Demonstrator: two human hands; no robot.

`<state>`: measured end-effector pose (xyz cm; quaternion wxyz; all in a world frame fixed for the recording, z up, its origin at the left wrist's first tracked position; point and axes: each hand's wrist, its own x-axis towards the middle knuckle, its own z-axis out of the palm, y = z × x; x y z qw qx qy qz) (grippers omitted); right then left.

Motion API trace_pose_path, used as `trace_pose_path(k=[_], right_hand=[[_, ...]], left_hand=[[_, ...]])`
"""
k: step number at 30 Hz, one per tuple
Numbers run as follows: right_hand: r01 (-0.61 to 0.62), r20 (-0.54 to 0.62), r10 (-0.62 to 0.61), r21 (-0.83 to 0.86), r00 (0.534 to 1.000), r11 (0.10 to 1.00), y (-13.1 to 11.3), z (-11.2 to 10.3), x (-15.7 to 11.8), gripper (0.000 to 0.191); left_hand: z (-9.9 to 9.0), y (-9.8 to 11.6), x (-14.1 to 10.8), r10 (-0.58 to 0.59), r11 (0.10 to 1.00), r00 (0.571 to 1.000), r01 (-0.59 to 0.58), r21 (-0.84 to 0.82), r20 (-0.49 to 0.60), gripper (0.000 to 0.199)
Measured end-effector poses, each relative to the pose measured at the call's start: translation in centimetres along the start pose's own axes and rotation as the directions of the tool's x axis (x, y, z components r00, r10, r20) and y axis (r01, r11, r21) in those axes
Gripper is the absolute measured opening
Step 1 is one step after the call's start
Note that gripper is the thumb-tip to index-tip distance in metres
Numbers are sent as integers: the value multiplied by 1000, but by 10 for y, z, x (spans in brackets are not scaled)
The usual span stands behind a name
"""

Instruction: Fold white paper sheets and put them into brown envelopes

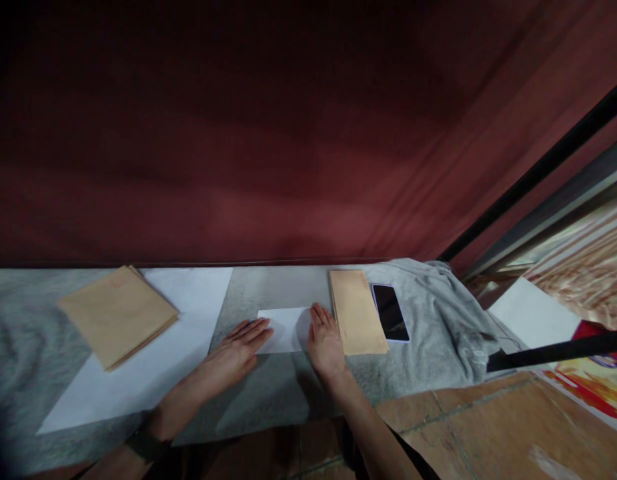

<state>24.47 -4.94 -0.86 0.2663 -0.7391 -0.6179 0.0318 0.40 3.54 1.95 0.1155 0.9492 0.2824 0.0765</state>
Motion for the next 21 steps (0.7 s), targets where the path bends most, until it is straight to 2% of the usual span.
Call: trace_pose_path(k=[2, 4, 7, 9, 11, 13, 15, 16, 17, 19, 21], right_hand=[[-37, 10, 37, 102, 999, 994, 4, -3, 3, 51], [-85, 31, 80, 248, 996, 965, 8, -7, 8, 55], [-160, 90, 132, 524, 987, 837, 14, -16, 17, 51], [-185, 124, 137, 629, 983, 755, 15, -24, 22, 43], [-189, 158, 109, 694, 981, 694, 13, -32, 25, 38], [-211, 202, 88, 745, 975, 633, 9, -37, 24, 36], [-267, 261, 102, 744, 960, 612, 2, -38, 21, 36], [-298, 290, 122, 705, 949, 643, -2, -36, 19, 34], [-327, 315, 149, 646, 937, 690, -5, -33, 17, 33], [-359, 341, 199, 513, 919, 780, -10, -25, 15, 33], [-371, 333, 241, 413, 911, 832, -11, -17, 13, 32]], left_hand=[[-3, -4, 4, -16, 994, 997, 8, -109, -71, 42], [-9, -7, 9, -85, 963, 978, 32, -268, -189, 29], [-22, -7, 17, -311, 824, 908, 110, -556, -281, 28], [-30, -3, 20, -485, 665, 838, 166, -728, -252, 35], [-35, 2, 23, -601, 472, 782, 181, -863, -166, 41], [-36, 8, 26, -650, 283, 757, 162, -945, -65, 46], [-33, 10, 29, -670, 177, 743, 159, -971, 0, 51], [-30, 11, 30, -687, 180, 727, 175, -968, 4, 51], [-27, 11, 31, -704, 220, 710, 206, -954, -9, 50], [-20, 10, 34, -725, 365, 686, 297, -882, -69, 43], [-16, 11, 35, -717, 522, 683, 395, -756, -139, 34]])
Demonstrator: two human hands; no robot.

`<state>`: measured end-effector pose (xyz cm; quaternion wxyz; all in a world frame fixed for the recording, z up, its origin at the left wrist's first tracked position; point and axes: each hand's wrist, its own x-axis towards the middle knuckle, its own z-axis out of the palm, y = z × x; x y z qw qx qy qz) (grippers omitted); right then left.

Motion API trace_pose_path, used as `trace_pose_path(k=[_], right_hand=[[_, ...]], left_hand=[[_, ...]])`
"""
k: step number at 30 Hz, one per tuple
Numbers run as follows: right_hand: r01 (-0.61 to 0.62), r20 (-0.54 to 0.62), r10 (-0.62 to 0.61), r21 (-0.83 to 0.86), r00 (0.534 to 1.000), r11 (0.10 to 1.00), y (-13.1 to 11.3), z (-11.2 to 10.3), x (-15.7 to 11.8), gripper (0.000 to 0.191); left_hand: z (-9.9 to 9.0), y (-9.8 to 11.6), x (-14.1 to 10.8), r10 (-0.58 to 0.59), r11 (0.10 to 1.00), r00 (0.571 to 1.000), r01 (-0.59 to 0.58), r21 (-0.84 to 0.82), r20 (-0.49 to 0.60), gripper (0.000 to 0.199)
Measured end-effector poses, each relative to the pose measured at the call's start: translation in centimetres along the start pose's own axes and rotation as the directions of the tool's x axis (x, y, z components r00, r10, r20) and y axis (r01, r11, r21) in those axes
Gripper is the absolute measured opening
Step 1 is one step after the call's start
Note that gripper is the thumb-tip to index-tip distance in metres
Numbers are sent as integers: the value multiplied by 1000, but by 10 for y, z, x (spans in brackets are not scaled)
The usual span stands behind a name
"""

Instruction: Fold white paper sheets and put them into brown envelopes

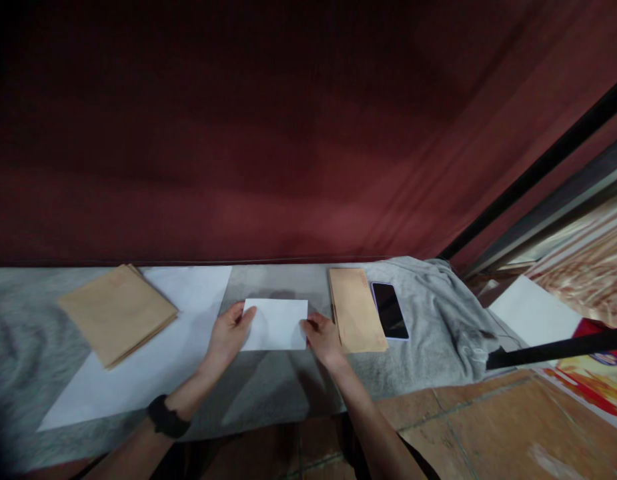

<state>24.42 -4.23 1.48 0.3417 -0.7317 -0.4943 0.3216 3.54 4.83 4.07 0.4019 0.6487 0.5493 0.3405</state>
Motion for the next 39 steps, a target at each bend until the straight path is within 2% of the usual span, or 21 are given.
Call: trace_pose_path(k=[2, 5, 7, 10, 17, 21, 23, 26, 29, 31, 35, 39], right_hand=[[-14, -43, 11, -65, 999, 998, 3, 3, 1, 28], [-34, -113, 12, -193, 994, 981, 5, 0, 1, 19], [-53, -144, 13, -279, 989, 959, 3, -2, 0, 17], [-81, -164, 19, -380, 986, 921, 0, -2, -2, 17], [-96, -153, 20, -506, 988, 857, -7, 2, -5, 16], [-91, -155, 2, -574, 988, 813, -10, 0, -9, 16], [-65, -187, -63, -609, 980, 791, -11, 1, -11, 18], [77, -210, -248, -596, 946, 799, -14, 10, -14, 29], [302, -133, -414, -494, 901, 815, -16, 31, -19, 46], [372, -76, -451, -455, 889, 809, -16, 46, -25, 51], [385, -37, -469, -519, 882, 764, -12, 64, -32, 56], [336, -69, -471, -610, 880, 717, -5, 62, -28, 54]], left_hand=[[3, 1, -3, 37, 973, 999, -35, 229, -3, 26], [7, 6, -10, 31, 836, 999, -35, 547, 16, 28], [10, 7, -13, 45, 737, 999, -49, 674, 24, 31], [14, 2, -14, 107, 650, 993, -100, 753, 40, 33], [13, -5, -12, 216, 577, 972, -202, 792, 91, 41], [16, -7, -15, 348, 544, 930, -303, 783, 119, 42], [25, -10, -22, 423, 531, 894, -380, 757, 151, 45], [42, -21, -35, 504, 480, 824, -516, 710, 258, 52], [56, -37, -46, 539, 416, 767, -601, 682, 347, 60], [61, -46, -49, 555, 375, 744, -624, 686, 372, 64], [61, -54, -47, 550, 338, 746, -610, 716, 375, 65], [56, -52, -43, 523, 352, 769, -588, 728, 368, 60]])
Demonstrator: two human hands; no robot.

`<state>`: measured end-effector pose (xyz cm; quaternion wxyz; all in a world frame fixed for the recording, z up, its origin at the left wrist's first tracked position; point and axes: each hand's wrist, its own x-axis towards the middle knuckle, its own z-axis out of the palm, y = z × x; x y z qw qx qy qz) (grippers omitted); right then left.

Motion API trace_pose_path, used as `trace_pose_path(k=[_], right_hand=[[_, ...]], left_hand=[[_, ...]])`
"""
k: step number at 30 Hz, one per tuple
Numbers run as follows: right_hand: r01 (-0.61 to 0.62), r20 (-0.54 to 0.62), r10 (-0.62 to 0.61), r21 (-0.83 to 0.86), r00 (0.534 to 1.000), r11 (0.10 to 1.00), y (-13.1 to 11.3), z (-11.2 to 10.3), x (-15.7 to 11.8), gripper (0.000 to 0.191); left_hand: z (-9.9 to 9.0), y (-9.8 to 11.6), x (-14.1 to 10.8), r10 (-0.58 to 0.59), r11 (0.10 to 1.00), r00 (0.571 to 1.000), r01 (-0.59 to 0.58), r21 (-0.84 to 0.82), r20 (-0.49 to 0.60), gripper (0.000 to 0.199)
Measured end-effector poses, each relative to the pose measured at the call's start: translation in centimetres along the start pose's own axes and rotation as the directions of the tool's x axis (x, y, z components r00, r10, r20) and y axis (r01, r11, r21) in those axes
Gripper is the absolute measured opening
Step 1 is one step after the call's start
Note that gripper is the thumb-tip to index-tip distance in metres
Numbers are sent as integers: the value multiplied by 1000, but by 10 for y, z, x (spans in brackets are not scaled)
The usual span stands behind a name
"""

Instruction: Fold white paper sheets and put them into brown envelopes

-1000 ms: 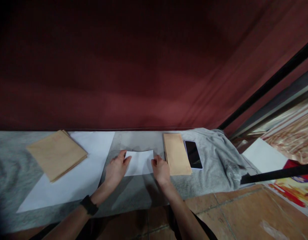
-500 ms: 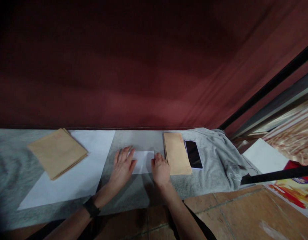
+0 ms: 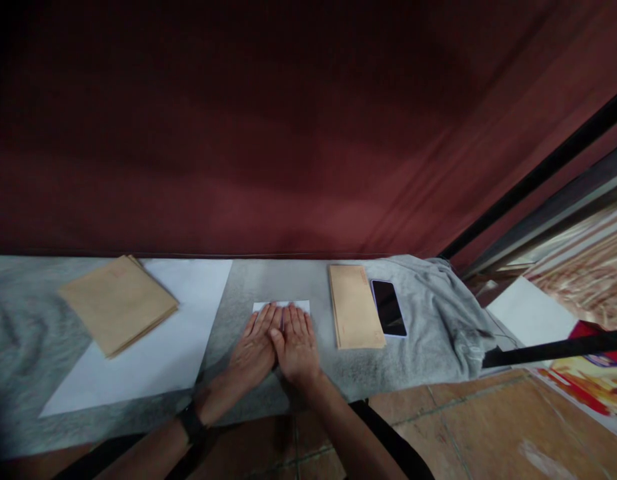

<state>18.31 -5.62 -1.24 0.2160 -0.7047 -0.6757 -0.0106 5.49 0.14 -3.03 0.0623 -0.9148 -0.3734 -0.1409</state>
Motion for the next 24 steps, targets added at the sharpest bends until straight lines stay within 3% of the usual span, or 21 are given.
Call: trace_pose_path(k=[11, 24], right_hand=[[-53, -22, 50, -169, 999, 984, 28, 4, 4, 64], [-101, -105, 85, -154, 991, 983, 41, 3, -4, 64]], left_hand=[[-19, -18, 2, -178, 984, 984, 179, -12, 31, 64], [-21, -33, -8, -233, 972, 972, 233, -22, 3, 61]])
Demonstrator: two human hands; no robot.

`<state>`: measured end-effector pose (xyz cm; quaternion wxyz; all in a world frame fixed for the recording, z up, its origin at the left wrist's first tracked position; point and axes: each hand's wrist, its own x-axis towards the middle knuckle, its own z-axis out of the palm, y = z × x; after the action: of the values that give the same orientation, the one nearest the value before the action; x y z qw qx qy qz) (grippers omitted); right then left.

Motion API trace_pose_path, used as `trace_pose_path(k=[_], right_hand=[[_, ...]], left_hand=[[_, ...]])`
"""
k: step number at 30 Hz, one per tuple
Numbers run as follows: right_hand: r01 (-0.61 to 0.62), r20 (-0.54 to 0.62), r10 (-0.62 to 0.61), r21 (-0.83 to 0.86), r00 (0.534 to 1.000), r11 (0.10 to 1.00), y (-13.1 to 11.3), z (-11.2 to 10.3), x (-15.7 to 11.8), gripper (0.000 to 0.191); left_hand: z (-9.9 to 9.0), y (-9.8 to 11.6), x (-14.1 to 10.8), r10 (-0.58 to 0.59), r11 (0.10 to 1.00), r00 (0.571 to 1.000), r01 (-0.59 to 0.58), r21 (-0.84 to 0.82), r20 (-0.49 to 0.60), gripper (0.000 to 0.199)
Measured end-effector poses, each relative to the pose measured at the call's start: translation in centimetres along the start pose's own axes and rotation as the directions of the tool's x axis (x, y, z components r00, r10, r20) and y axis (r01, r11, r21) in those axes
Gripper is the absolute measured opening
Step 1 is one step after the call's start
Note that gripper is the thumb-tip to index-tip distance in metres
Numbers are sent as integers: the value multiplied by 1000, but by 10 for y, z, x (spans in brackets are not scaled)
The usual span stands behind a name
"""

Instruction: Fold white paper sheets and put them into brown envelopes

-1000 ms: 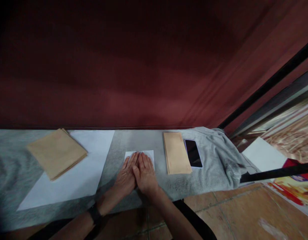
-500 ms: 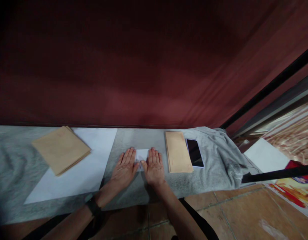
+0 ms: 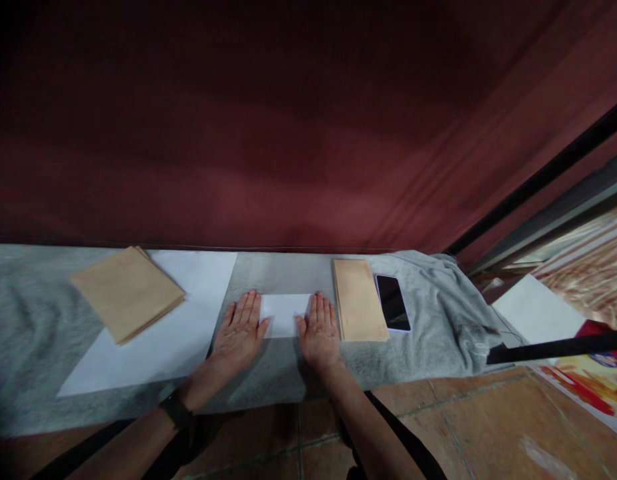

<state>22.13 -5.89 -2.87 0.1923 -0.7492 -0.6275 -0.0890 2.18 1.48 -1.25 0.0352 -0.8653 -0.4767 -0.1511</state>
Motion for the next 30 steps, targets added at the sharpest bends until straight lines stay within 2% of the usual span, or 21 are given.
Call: trace_pose_path(k=[4, 6, 9, 12, 17, 30], right_hand=[[7, -50, -5, 38, 999, 999, -4, -8, -5, 63], [67, -52, -63, 82, 997, 994, -14, -16, -12, 62], [212, 26, -220, 167, 975, 963, -34, -26, -27, 63], [262, 79, -278, 172, 957, 950, -45, -31, -44, 65], [267, 98, -279, 116, 955, 957, -39, -34, -56, 70], [170, 25, -170, -19, 985, 985, -19, -36, -66, 78]], left_hand=[[-4, 0, -1, 1, 999, 999, -3, -42, -49, 60], [-6, 6, -6, 75, 994, 995, -80, -73, -62, 59], [-7, 19, -20, 249, 959, 968, -250, -136, -28, 60], [-4, 26, -35, 308, 941, 951, -302, -150, 21, 61], [-5, 20, -45, 322, 939, 946, -312, -142, 48, 61], [-16, 9, -49, 188, 981, 981, -186, -46, 55, 74]])
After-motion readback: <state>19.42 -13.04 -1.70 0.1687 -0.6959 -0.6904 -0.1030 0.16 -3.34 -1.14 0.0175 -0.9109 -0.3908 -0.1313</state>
